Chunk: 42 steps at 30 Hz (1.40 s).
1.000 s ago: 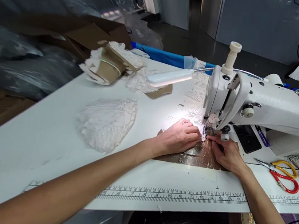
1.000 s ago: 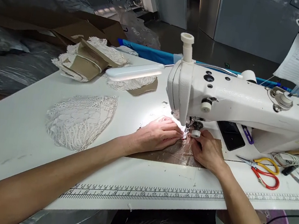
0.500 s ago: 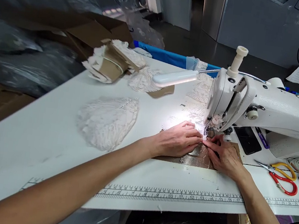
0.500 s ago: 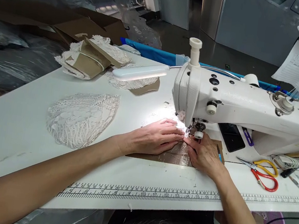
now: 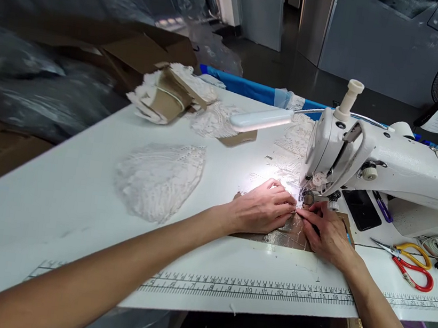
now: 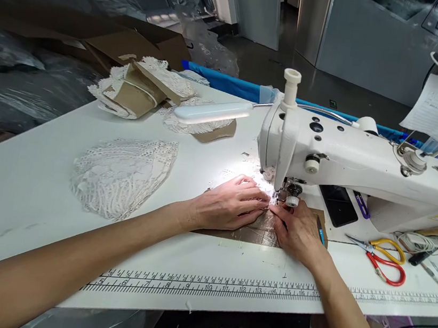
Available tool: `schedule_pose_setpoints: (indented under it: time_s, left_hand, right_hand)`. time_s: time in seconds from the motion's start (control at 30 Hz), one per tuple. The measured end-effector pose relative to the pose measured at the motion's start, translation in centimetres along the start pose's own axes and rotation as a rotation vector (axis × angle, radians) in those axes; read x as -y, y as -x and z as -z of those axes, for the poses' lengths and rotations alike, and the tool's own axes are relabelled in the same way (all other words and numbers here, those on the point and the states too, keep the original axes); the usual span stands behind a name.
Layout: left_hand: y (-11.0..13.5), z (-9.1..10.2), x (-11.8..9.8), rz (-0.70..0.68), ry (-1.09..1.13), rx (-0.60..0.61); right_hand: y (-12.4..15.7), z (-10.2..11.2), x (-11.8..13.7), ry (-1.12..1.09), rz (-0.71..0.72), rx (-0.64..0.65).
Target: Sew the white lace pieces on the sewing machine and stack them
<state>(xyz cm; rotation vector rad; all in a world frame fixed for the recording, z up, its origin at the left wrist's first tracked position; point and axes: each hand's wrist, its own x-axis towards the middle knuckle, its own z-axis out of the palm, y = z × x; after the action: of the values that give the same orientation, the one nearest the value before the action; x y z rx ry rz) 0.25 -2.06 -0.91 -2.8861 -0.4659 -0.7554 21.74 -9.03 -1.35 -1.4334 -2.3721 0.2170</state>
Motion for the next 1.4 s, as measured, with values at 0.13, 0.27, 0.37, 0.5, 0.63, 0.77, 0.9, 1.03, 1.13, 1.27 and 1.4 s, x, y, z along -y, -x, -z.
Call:
schedule_pose_setpoints:
  time_s: [0.13,0.27,0.37,0.5,0.63,0.77,0.9,1.03,1.13,1.27,1.4]
  left_hand:
    - [-0.1,0.0,0.0,-0.01,0.0,-0.004]
    - [-0.2,0.2,0.1,-0.026,-0.022,0.057]
    - [-0.2,0.4,0.1,-0.028,-0.018,0.072]
    - [-0.2,0.6,0.1,-0.014,-0.002,0.068]
    - [-0.2,0.7,0.2,-0.003,0.014,0.084]
    - [-0.1,0.8,0.3,0.015,0.038,0.117]
    - [-0.1,1.0,0.5,0.039,0.054,0.174]
    - [-0.3,1.0,0.7,0.053,0.076,0.192]
    - [-0.3,0.9,0.8,0.071,0.088,0.21]
    - [-0.3,0.9,0.9,0.084,0.095,0.231]
    - [-0.2,0.9,1.0,0.091,0.1,0.226]
  right_hand:
    - [0.0,0.0,0.3,0.045,-0.005,-0.017]
    - [-0.1,0.2,0.8,0.084,0.008,-0.03]
    - [-0.2,0.1,1.2,0.121,0.019,-0.039]
    - [-0.4,-0.1,1.6,0.168,0.016,-0.039]
    - [-0.6,-0.2,1.8,0.205,-0.003,-0.012]
    - [-0.8,-0.2,2.2,0.248,-0.02,0.014]
    - [-1.0,0.0,2.7,0.279,-0.064,0.05]
    - [-1.5,0.6,3.5,0.337,-0.12,0.158]
    - [-2.1,1.0,4.0,0.375,-0.159,0.238]
    - [-2.4,1.0,4.2,0.401,-0.183,0.248]
    - [-1.9,0.5,3.6,0.382,-0.143,0.162]
